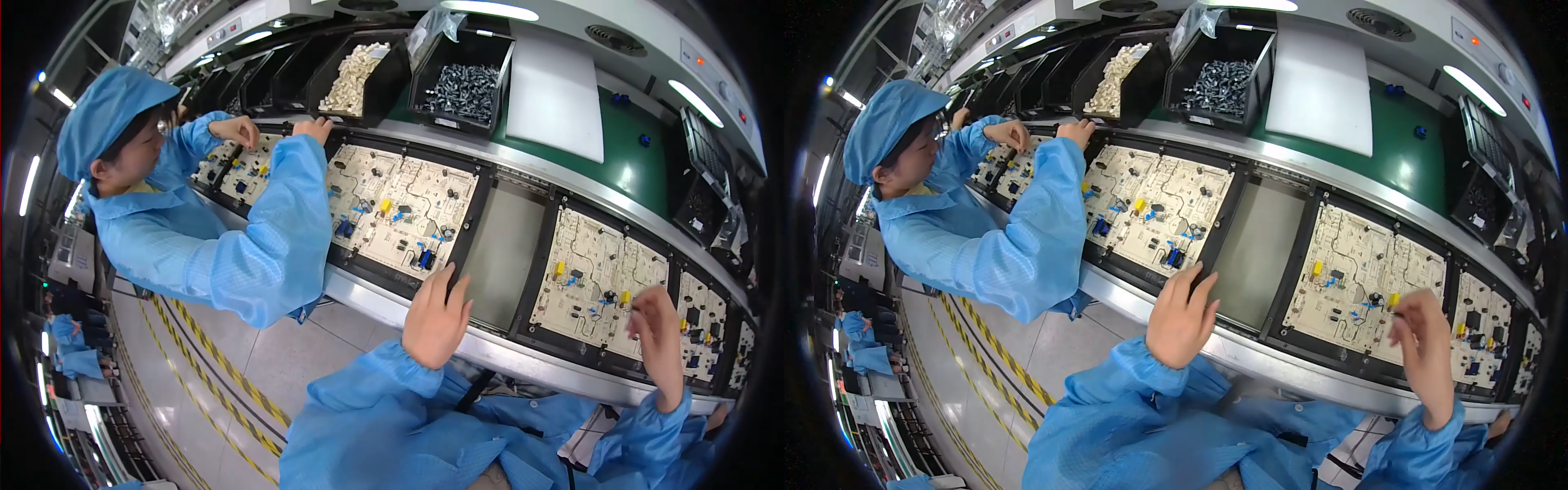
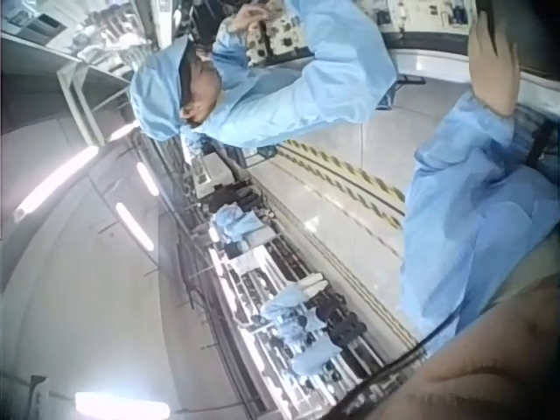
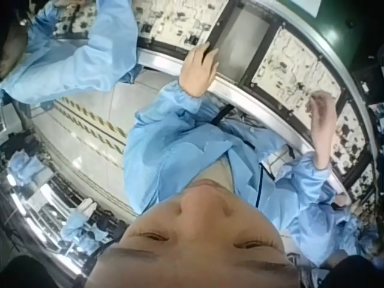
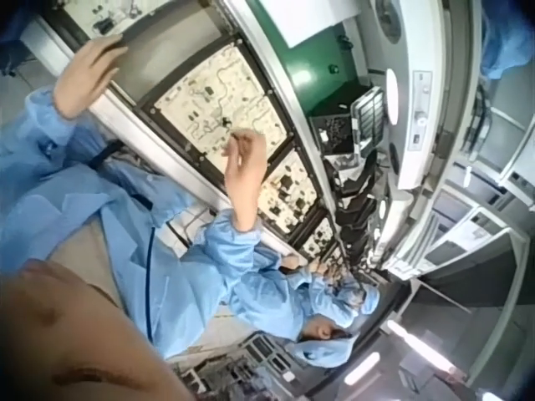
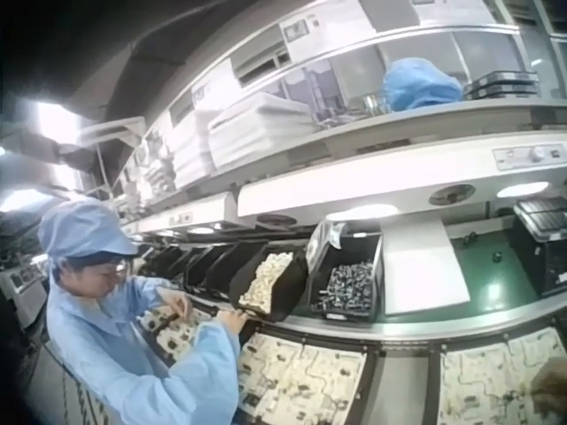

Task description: Manually placing components onto printed circuit boards at an assembly station.

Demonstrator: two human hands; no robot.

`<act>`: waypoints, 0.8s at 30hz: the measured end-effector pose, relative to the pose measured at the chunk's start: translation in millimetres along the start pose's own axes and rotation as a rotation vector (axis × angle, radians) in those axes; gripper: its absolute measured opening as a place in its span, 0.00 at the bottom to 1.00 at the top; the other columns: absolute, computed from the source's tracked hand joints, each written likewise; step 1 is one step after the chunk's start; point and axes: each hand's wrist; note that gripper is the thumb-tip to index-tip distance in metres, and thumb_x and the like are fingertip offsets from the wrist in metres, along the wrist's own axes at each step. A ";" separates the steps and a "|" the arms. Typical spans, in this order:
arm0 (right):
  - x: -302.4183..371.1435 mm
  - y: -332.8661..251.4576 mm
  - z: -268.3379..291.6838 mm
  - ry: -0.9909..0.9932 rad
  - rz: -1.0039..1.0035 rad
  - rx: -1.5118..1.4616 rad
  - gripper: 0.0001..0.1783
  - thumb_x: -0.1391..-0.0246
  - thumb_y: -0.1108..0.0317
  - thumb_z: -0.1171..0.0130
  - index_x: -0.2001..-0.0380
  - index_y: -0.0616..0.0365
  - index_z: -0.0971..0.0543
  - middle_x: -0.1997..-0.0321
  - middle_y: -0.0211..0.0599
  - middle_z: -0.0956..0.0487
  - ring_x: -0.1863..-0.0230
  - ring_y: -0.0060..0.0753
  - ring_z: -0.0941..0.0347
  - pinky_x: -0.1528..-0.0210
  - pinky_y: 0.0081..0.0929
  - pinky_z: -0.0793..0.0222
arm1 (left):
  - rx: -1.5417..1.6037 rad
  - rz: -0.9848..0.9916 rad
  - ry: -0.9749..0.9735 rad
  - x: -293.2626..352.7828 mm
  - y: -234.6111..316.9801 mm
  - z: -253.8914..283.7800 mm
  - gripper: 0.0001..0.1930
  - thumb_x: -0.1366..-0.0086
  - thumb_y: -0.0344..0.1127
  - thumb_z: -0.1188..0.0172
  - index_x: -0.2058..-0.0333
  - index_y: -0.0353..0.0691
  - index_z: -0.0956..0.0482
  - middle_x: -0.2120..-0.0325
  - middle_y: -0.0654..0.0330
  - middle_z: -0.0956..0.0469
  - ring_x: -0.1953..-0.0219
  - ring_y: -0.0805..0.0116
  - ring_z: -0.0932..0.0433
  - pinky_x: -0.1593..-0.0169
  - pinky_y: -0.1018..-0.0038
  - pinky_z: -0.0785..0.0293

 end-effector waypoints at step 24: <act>-45.1 -15.6 -69.4 -0.050 0.412 0.305 0.09 0.59 0.87 0.45 0.73 0.64 0.28 0.69 0.41 0.27 0.67 0.39 0.28 0.63 0.25 0.33 | -0.100 0.020 0.049 -7.0 12.0 -11.5 0.24 0.48 0.44 0.36 0.54 0.40 0.25 0.55 0.47 0.28 0.58 0.58 0.32 0.55 0.64 0.39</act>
Point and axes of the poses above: each hand's wrist, its own x-axis away from the middle knuckle, its own z-axis out of the back of the hand, y = z × x
